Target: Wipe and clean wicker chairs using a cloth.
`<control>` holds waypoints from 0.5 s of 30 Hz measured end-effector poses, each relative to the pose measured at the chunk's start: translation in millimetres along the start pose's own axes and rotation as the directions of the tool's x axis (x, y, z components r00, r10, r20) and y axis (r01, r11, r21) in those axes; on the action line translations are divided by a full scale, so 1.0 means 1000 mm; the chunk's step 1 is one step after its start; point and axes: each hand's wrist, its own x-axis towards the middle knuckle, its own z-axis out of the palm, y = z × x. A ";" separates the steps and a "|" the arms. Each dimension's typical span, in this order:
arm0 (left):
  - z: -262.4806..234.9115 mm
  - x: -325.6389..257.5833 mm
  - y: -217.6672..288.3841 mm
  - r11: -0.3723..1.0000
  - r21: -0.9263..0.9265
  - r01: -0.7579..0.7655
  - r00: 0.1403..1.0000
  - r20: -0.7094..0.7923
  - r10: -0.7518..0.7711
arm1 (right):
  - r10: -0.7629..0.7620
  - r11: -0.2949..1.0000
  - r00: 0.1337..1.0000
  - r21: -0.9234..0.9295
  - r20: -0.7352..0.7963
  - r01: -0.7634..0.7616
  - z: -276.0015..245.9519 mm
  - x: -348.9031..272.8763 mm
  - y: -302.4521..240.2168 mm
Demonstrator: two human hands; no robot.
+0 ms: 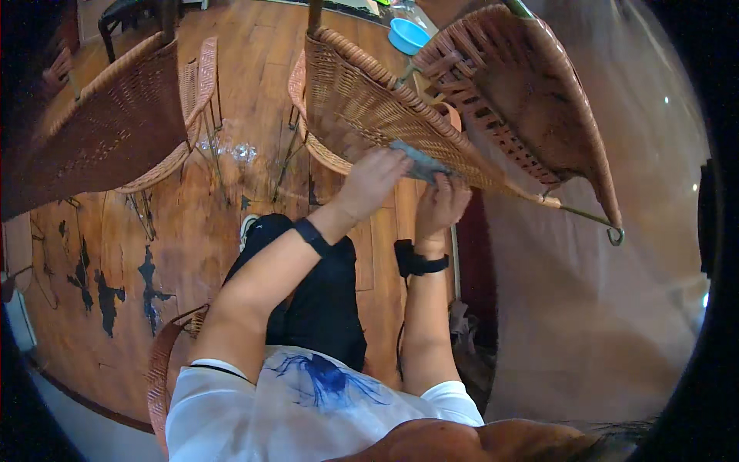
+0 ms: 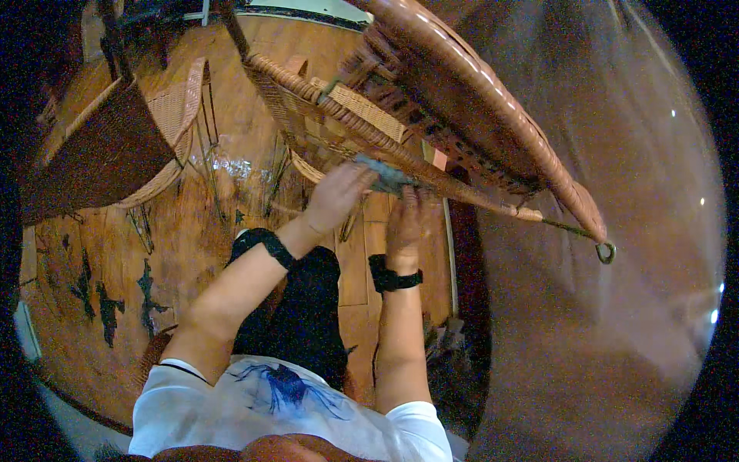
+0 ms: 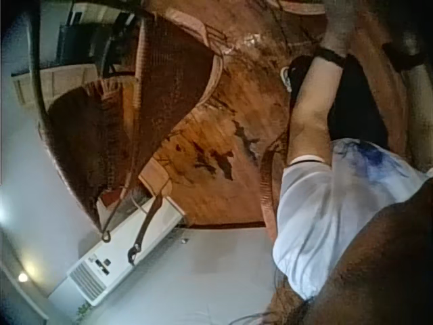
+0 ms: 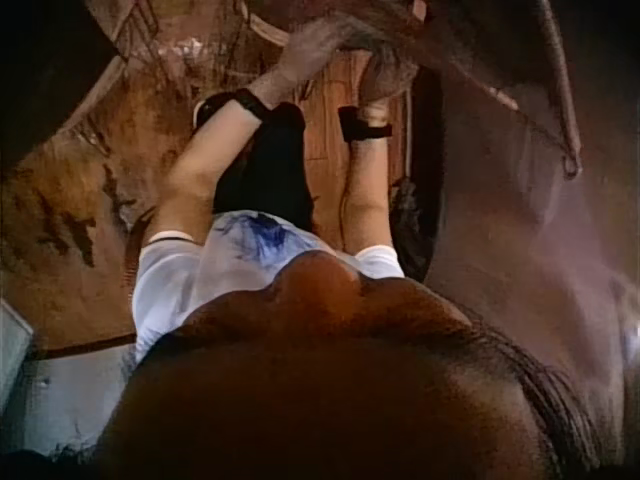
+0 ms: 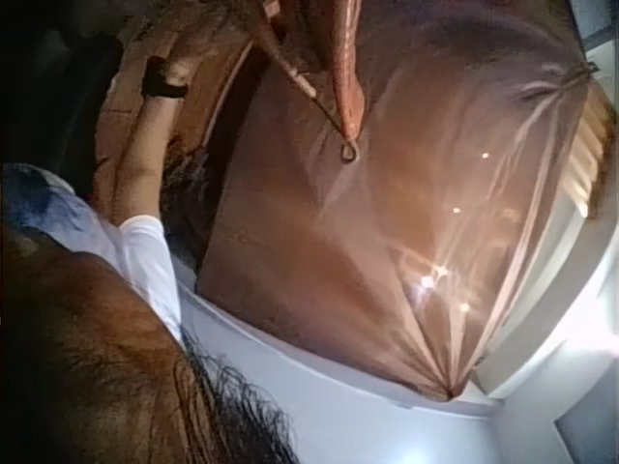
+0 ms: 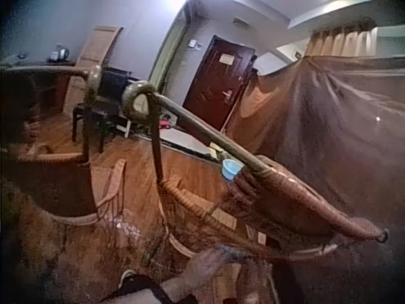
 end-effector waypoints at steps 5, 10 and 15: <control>0.014 0.010 0.019 0.996 0.030 -0.085 0.981 0.179 0.078 | 0.129 0.992 0.989 0.023 -0.079 -0.127 -0.004 -0.019 0.038; -0.018 0.010 0.004 0.979 0.148 -0.140 0.964 0.246 0.100 | 0.320 0.946 0.948 0.053 -0.005 -0.319 0.010 -0.021 -0.001; -0.066 0.004 -0.039 0.954 0.298 -0.017 0.987 0.158 -0.032 | 0.129 0.940 0.992 0.321 -0.010 -0.119 0.039 0.006 -0.058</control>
